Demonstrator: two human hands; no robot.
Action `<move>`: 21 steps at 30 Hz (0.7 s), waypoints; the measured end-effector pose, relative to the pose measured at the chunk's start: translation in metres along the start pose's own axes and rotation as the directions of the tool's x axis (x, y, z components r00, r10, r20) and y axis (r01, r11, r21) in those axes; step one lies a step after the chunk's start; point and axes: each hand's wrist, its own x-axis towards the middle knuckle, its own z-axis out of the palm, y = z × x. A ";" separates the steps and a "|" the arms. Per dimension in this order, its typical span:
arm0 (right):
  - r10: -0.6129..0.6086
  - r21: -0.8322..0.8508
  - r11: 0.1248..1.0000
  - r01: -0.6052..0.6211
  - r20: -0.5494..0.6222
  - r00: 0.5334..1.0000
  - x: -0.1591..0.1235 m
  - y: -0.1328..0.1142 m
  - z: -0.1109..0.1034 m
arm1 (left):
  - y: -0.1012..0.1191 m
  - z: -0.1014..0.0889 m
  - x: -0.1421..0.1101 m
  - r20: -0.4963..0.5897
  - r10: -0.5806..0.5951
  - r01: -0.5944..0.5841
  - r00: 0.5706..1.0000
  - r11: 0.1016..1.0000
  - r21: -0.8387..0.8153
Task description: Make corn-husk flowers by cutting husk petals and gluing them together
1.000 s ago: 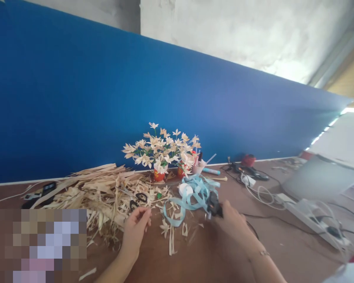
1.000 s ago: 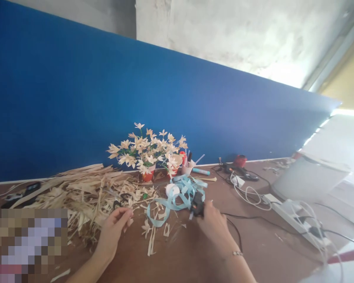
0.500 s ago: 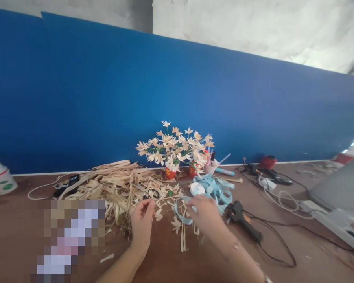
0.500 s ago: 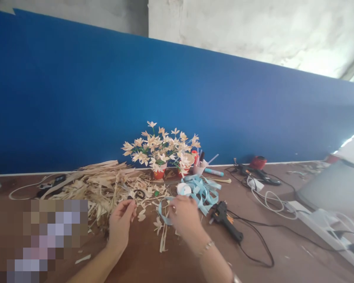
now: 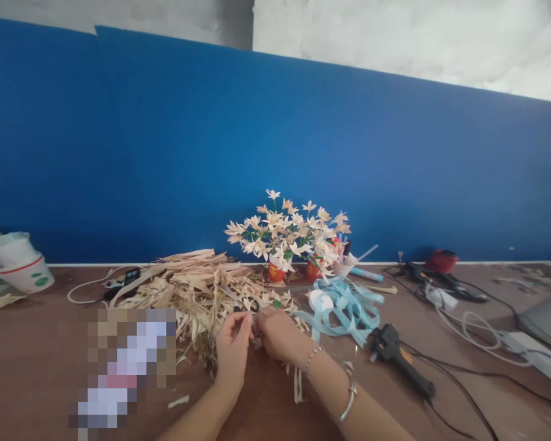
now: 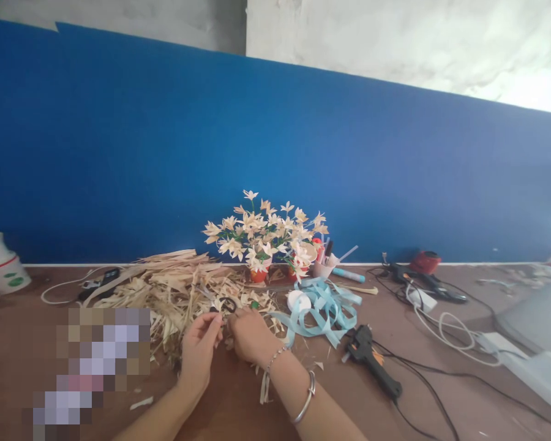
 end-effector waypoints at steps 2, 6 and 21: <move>0.023 0.073 0.997 -0.018 -0.063 0.998 -0.002 0.003 0.001 | 0.000 -0.001 0.000 -0.002 0.001 -0.001 1.000 1.000 0.014; 0.235 0.414 0.900 -0.136 -0.198 0.952 -0.009 0.009 -0.001 | 0.001 0.000 0.000 -0.004 0.002 -0.002 1.000 0.998 0.056; 0.347 0.725 0.685 0.075 -0.415 0.841 -0.015 -0.003 -0.015 | 0.010 0.006 -0.006 0.047 -0.082 0.079 0.996 0.995 0.059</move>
